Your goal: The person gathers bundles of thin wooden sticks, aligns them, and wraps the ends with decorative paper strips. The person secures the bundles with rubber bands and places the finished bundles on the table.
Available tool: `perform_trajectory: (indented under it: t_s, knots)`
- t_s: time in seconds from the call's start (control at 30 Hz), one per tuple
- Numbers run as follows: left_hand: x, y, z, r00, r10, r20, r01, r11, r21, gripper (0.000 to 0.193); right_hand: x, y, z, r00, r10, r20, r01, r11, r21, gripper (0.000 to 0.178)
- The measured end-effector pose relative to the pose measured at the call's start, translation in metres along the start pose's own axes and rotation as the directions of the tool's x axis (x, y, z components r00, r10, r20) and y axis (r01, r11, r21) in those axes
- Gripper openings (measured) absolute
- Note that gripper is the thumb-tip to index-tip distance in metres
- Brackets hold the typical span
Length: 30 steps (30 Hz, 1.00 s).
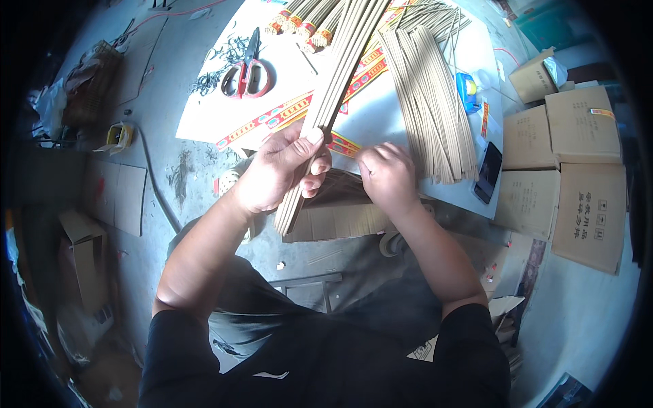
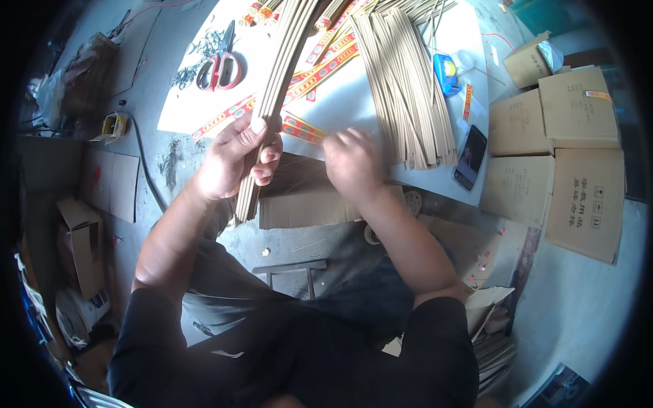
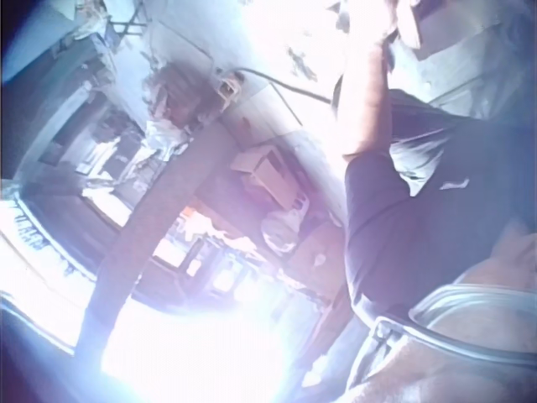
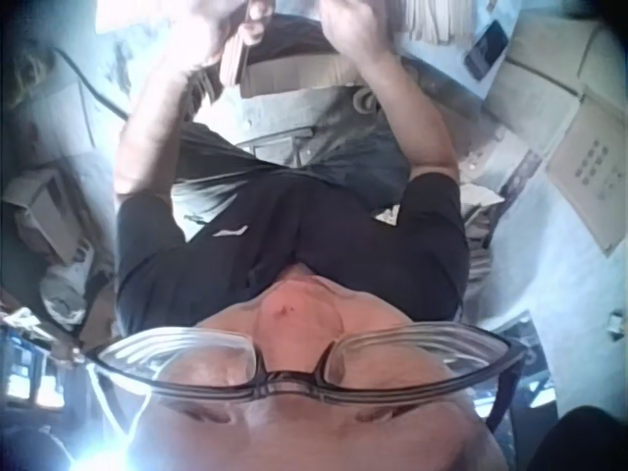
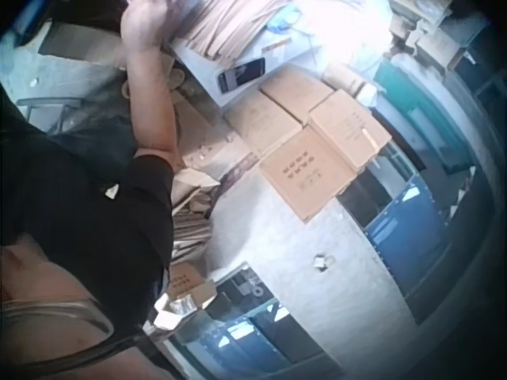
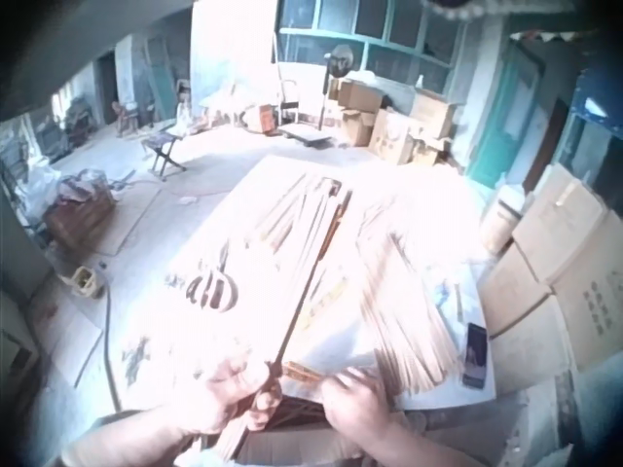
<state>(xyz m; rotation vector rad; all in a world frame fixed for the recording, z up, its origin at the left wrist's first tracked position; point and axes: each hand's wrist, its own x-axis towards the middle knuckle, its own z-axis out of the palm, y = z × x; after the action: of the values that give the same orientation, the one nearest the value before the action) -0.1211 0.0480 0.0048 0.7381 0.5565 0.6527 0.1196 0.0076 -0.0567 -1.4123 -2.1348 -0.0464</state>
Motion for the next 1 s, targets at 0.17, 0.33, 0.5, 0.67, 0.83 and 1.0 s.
perform_trajectory:
  t_s: [0.17,0.33,0.5,0.67,0.83,1.0]
  knots:
    - [0.005,0.000,0.002,1.000,-0.005,0.000,0.005,0.999,0.053,0.034,0.006,0.001,-0.008,0.988,0.154,0.023,-0.156,0.970,0.188,0.007]
    - [0.007,-0.003,0.003,0.999,0.037,-0.019,-0.032,0.978,0.207,0.036,0.017,0.002,-0.024,0.857,0.513,0.046,-0.430,0.663,0.613,0.009]
    - [0.006,-0.006,0.004,0.996,0.015,0.089,-0.041,0.952,0.302,0.037,0.026,0.001,-0.047,0.817,0.467,0.339,-0.471,0.200,0.859,0.019]
    - [0.001,-0.004,0.012,0.986,-0.065,0.156,0.011,0.947,0.320,0.043,0.029,-0.001,-0.064,0.764,0.339,0.549,-0.617,0.136,0.775,0.025]
    - [-0.002,-0.003,0.013,0.986,-0.102,0.134,0.045,0.926,0.374,0.047,0.023,-0.001,-0.068,0.748,0.295,0.595,-0.646,0.115,0.755,0.027]
    - [0.001,-0.009,0.008,0.986,-0.055,0.154,-0.010,0.921,0.390,0.051,0.024,-0.001,-0.070,0.752,0.284,0.594,-0.652,0.195,0.733,0.027]
